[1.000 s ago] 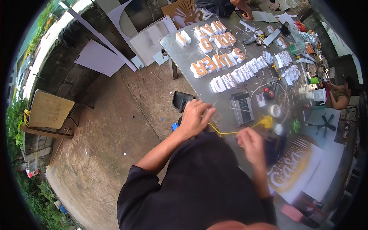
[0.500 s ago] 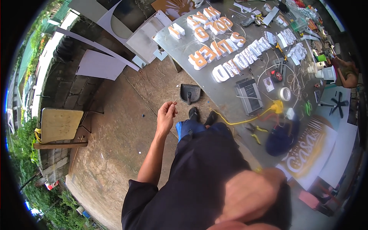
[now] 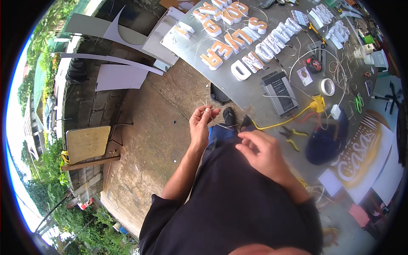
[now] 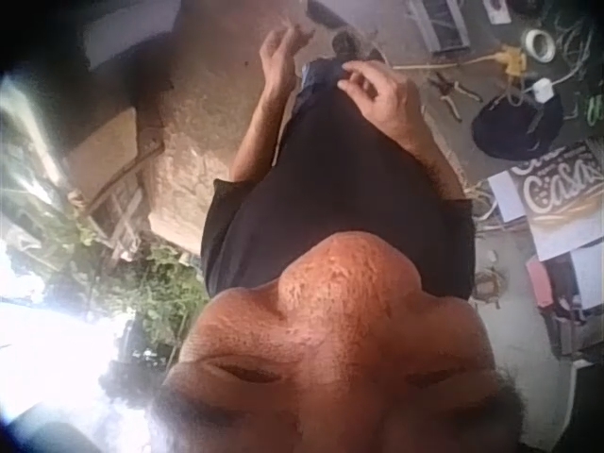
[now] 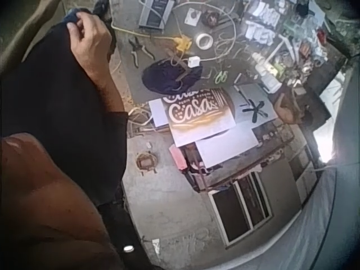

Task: Wiring and preparing illuminated acrylic sign letters on a work table.

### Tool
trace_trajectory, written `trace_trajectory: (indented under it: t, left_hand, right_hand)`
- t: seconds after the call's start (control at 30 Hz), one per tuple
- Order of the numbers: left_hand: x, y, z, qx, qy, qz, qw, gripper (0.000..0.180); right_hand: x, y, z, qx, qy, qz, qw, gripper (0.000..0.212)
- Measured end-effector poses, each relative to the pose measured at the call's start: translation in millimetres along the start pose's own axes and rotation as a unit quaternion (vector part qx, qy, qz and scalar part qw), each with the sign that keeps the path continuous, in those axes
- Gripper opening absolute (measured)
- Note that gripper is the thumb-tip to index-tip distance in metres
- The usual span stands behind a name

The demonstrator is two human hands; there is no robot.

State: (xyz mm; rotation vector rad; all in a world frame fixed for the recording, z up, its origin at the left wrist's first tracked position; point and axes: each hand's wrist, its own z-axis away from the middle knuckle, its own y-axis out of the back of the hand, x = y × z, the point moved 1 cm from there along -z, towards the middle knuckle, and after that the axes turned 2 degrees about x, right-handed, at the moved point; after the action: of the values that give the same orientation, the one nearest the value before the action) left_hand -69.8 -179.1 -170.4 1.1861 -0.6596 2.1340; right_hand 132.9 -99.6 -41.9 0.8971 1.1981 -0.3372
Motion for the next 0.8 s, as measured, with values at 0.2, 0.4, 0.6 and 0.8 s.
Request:
trace_trajectory:
  t: [0.2,0.4,0.6,0.8]
  left_hand:
    - [14,-62,10,-0.067,0.046,0.054,0.995,0.02]
    - [18,-86,24,-0.055,0.08,0.094,0.991,0.021]
    - [11,-92,27,-0.036,0.098,0.08,0.991,0.02]
    - [15,-96,23,-0.005,0.038,0.041,0.998,0.018]
  right_hand:
    - [38,-8,-16,0.103,0.13,0.192,0.967,0.034]
    - [73,0,-21,0.073,0.134,0.188,0.97,0.022]
    - [88,7,-26,0.052,0.132,0.13,0.981,0.006]
    - [99,16,-38,0.021,0.13,0.097,0.987,0.005]
